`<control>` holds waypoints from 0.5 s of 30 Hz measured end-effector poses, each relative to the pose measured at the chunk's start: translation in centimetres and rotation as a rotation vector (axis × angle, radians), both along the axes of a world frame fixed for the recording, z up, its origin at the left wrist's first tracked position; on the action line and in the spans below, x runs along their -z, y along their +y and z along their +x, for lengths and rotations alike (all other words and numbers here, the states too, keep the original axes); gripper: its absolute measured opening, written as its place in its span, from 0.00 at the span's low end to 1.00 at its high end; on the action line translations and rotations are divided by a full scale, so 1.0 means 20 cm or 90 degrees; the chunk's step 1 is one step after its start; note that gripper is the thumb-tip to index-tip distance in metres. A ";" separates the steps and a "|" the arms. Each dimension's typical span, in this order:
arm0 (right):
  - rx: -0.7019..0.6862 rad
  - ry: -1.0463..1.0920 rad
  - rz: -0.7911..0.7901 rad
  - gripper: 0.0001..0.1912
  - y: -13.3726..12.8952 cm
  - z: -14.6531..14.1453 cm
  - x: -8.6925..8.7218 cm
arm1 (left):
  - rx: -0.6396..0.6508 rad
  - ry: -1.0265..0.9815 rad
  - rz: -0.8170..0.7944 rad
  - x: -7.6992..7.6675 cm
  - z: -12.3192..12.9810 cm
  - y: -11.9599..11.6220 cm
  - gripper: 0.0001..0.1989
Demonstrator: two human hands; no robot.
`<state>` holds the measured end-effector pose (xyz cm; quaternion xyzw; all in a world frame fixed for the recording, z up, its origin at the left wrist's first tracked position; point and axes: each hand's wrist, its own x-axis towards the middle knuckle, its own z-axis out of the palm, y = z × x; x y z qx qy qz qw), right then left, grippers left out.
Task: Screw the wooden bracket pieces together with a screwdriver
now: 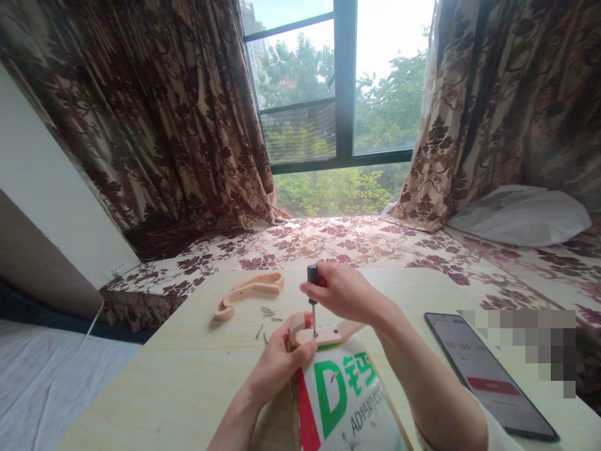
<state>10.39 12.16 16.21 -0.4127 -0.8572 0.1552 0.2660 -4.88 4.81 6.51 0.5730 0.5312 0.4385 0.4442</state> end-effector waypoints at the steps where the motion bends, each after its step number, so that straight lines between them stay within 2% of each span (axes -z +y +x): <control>1: -0.003 0.001 -0.002 0.14 0.00 0.00 0.00 | -0.014 0.007 -0.006 0.00 -0.01 -0.04 0.27; 4: -0.019 0.003 -0.005 0.13 -0.01 0.01 -0.01 | -0.123 0.077 -0.006 0.01 -0.03 -0.20 0.29; 6: -0.037 0.011 -0.001 0.13 -0.01 0.02 -0.01 | -0.272 0.240 0.060 0.01 -0.02 -0.32 0.24; 7: -0.048 0.017 0.003 0.12 -0.01 0.02 -0.01 | -0.305 0.297 0.110 0.01 -0.01 -0.37 0.21; 9: -0.069 0.029 0.007 0.12 -0.02 0.02 -0.01 | -0.264 0.385 0.199 -0.01 0.05 -0.43 0.17; 11: -0.082 0.037 0.009 0.10 -0.03 0.03 -0.01 | -0.221 0.452 0.248 -0.04 0.12 -0.43 0.18; 15: -0.106 0.049 0.021 0.07 -0.05 0.05 -0.01 | -0.222 0.618 0.183 -0.07 0.24 -0.33 0.28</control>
